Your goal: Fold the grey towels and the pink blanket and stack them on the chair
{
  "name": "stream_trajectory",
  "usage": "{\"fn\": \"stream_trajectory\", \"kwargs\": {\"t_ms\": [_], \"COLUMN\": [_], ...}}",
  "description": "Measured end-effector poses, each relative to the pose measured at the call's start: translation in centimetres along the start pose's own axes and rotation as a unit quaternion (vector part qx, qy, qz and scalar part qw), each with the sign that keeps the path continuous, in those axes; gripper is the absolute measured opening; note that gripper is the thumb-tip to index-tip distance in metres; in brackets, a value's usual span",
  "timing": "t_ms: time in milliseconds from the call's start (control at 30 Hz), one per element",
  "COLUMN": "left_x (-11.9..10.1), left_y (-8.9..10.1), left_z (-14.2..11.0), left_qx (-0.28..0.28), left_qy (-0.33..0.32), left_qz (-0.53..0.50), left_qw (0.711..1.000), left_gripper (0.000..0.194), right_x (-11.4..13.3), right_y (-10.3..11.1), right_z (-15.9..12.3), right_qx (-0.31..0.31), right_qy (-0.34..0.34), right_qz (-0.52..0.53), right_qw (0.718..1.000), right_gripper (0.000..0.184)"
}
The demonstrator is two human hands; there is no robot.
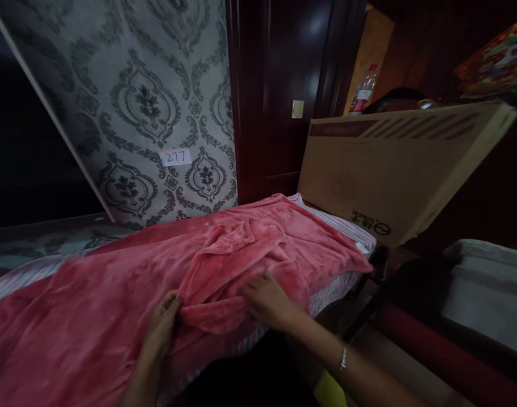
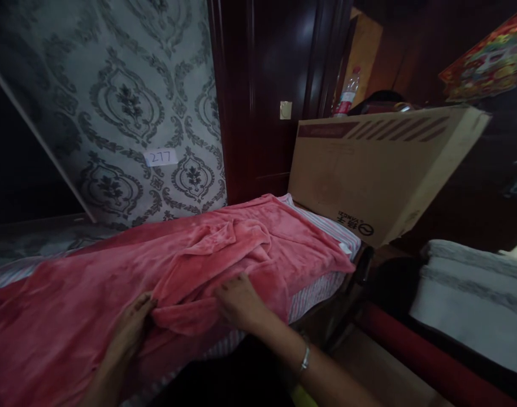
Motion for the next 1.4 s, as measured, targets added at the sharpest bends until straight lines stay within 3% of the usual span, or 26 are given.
{"fn": "stream_trajectory", "kwargs": {"t_ms": [100, 200, 267, 333, 433, 533, 633, 733, 867, 967, 1100, 1200, 1400], "left_x": [-0.8, -4.5, -7.5, -9.7, -11.2, -11.8, -11.9, -12.1, -13.4, -14.7, -15.5, -15.2, -13.9], "left_y": [0.5, 0.1, -3.1, -7.8, -14.2, -18.1, -19.9, -20.3, -20.0, -19.8, -20.4, -20.7, -20.3], "left_z": [1.2, 2.3, 2.9, 3.5, 4.6, 6.0, 7.2, 8.0, 8.1, 6.9, 4.1, 2.5, 2.3], "left_qx": [-0.03, -0.11, -0.072, 0.021, 0.121, 0.145, 0.15, 0.141, 0.115, 0.121, 0.213, 0.264, 0.223], "left_qy": [-0.042, -0.16, -0.249, -0.306, -0.336, -0.34, -0.342, -0.333, -0.32, -0.316, -0.263, -0.199, -0.147], "left_qz": [0.05, 0.214, 0.296, 0.337, 0.371, 0.371, 0.347, 0.308, 0.231, 0.183, 0.048, -0.078, -0.141], "left_qw": [0.997, 0.957, 0.92, 0.89, 0.857, 0.852, 0.86, 0.88, 0.912, 0.923, 0.94, 0.941, 0.953], "left_gripper": [0.046, 0.037, 0.036, 0.038, 0.04, 0.033, 0.025, 0.019, 0.024, 0.025, 0.024, 0.027, 0.029], "right_x": [-5.7, -11.2, -14.3, -16.7, -19.2, -20.6, -20.8, -19.8, -16.5, -12.8, -9.2, -8.8, -9.9], "right_y": [0.9, 1.4, 1.3, 0.7, -0.5, -1.2, -1.3, -0.4, 3.9, 8.1, 11.6, 12.0, 11.5], "right_z": [-1.9, -3.6, -4.2, -4.4, -4.6, -5.5, -6.5, -6.8, -6.0, -3.6, 0.3, 2.4, 3.6], "right_qx": [-0.042, -0.125, -0.173, -0.196, -0.203, -0.225, -0.261, -0.295, -0.362, -0.366, -0.351, -0.357, -0.357], "right_qy": [-0.04, -0.085, -0.119, -0.15, -0.198, -0.237, -0.251, -0.242, -0.189, -0.117, -0.028, 0.001, 0.006], "right_qz": [-0.01, 0.008, 0.023, 0.042, 0.088, 0.17, 0.273, 0.345, 0.383, 0.359, 0.324, 0.321, 0.266], "right_qw": [0.998, 0.988, 0.978, 0.968, 0.955, 0.93, 0.891, 0.857, 0.828, 0.851, 0.878, 0.877, 0.895], "right_gripper": [0.038, 0.06, 0.062, 0.059, 0.048, 0.029, 0.032, 0.035, 0.029, 0.023, 0.016, 0.015, 0.014]}}
Point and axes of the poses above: each hand's wrist, its own z-axis towards the middle knuckle, its own y-axis out of the back of the hand, x = y × z, the point moved 8 cm from there along z, towards the middle knuckle, and after that the axes turned 2 degrees about -y, right-handed, at the moved point
